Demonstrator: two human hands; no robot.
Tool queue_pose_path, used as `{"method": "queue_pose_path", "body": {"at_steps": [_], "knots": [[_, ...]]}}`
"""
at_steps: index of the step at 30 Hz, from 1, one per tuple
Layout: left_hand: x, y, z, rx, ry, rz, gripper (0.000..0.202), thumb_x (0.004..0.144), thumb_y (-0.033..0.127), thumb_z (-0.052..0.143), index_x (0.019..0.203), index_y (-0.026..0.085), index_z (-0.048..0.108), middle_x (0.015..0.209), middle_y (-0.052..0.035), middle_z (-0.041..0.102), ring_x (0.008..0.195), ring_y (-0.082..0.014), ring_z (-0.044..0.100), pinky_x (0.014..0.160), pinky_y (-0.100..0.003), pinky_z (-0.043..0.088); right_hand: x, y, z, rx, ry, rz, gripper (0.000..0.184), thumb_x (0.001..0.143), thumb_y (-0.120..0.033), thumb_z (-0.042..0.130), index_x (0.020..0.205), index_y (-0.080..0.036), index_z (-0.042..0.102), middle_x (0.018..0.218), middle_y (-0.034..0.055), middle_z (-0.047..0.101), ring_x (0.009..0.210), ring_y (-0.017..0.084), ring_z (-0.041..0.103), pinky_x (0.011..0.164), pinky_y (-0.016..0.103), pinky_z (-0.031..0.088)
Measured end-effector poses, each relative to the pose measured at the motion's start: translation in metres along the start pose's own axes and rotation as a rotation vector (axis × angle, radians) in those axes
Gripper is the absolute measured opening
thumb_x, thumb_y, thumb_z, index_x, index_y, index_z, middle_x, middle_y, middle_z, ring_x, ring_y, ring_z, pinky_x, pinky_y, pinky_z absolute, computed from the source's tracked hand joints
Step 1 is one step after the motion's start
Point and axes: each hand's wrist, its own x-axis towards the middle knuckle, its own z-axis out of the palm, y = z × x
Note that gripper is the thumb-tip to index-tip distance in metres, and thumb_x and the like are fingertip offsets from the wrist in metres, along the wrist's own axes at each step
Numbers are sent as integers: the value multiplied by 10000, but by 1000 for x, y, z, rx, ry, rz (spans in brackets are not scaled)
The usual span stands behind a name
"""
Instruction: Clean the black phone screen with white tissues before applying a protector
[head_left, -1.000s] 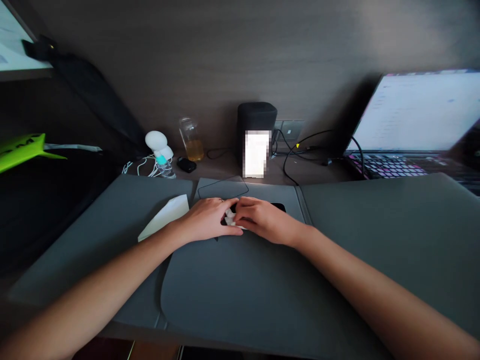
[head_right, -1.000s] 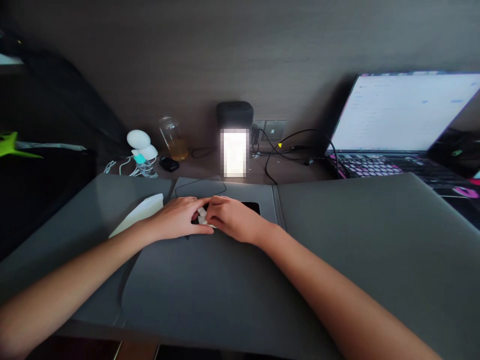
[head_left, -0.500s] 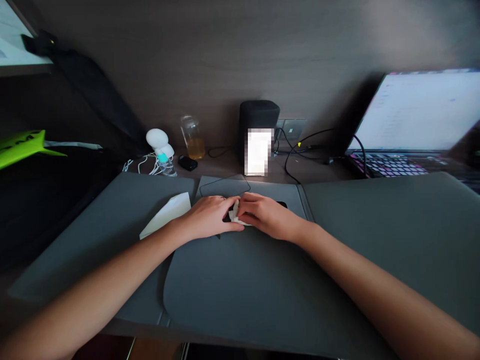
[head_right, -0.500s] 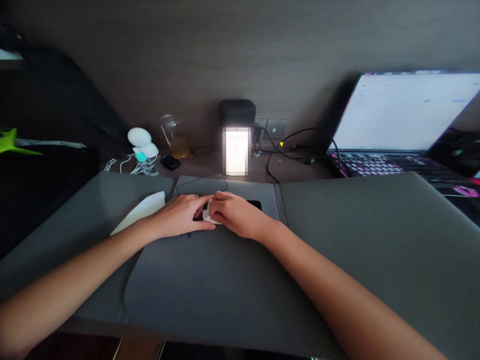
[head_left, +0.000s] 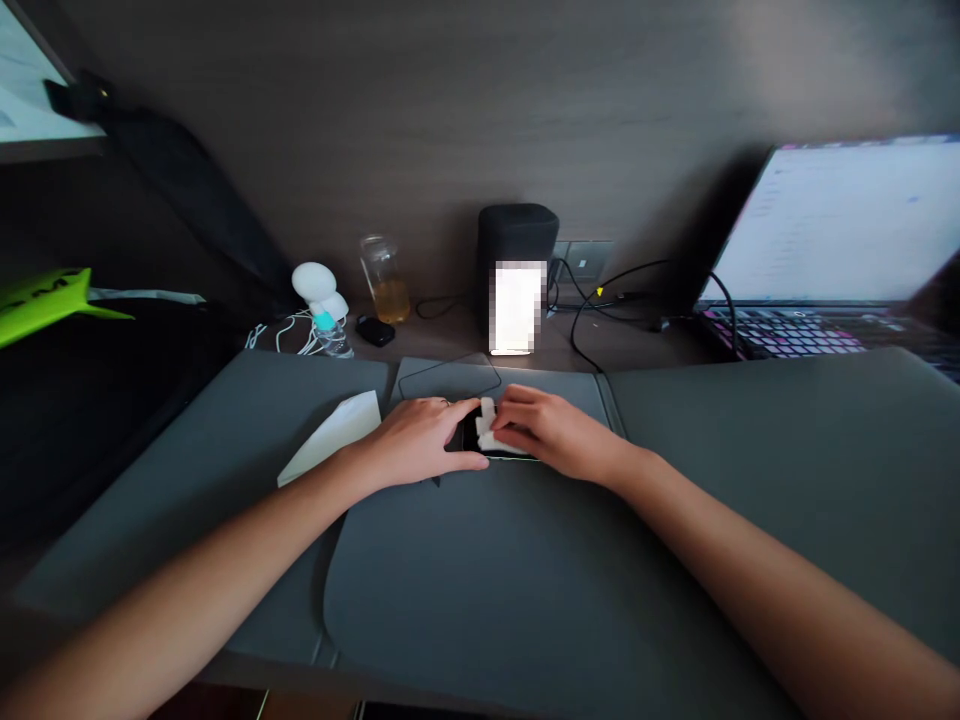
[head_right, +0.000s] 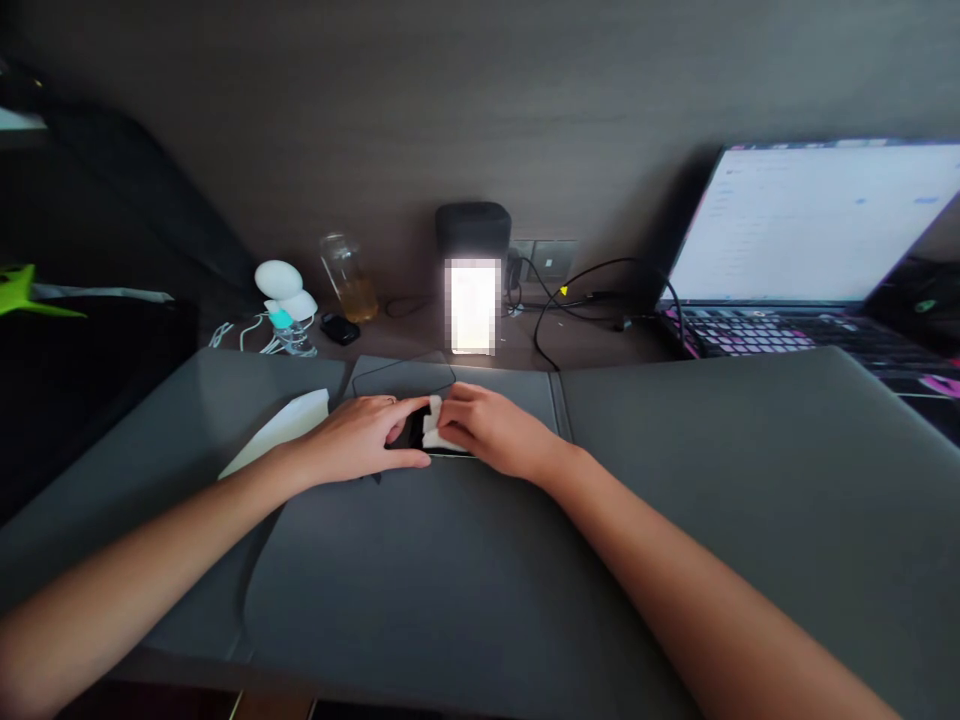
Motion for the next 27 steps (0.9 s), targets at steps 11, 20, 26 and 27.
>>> {"method": "queue_pose_path", "body": {"at_steps": [11, 20, 26, 27], "knots": [[-1, 0, 0, 0, 11, -5, 712, 826, 621, 619, 1380, 190, 501, 829, -45, 650, 762, -237, 604, 635, -311, 398, -6, 3, -3, -38, -45, -29, 197, 999, -226, 466, 896, -167, 623, 909, 50, 538, 809, 156, 541, 739, 293, 452], [0, -1, 1, 4, 19, 33, 620, 846, 610, 604, 1303, 195, 550, 848, -49, 654, 749, -235, 605, 638, -315, 398, 4, -12, 7, -158, -10, -40, 226, 997, -199, 456, 859, -146, 626, 878, 70, 539, 808, 177, 519, 747, 317, 443], [-1, -1, -2, -19, -29, -11, 734, 848, 629, 580, 1424, 188, 462, 846, -49, 644, 772, -230, 598, 653, -309, 403, -8, 10, -15, -69, -49, 53, 191, 996, -233, 468, 949, -165, 639, 922, 61, 540, 802, 162, 542, 735, 303, 450], [-1, -1, -2, -19, -29, -7, 730, 851, 627, 578, 1419, 182, 467, 850, -51, 644, 770, -228, 597, 653, -309, 403, -5, 12, -14, -123, -27, 78, 194, 996, -225, 461, 954, -158, 639, 914, 65, 536, 794, 166, 534, 729, 308, 444]]}}
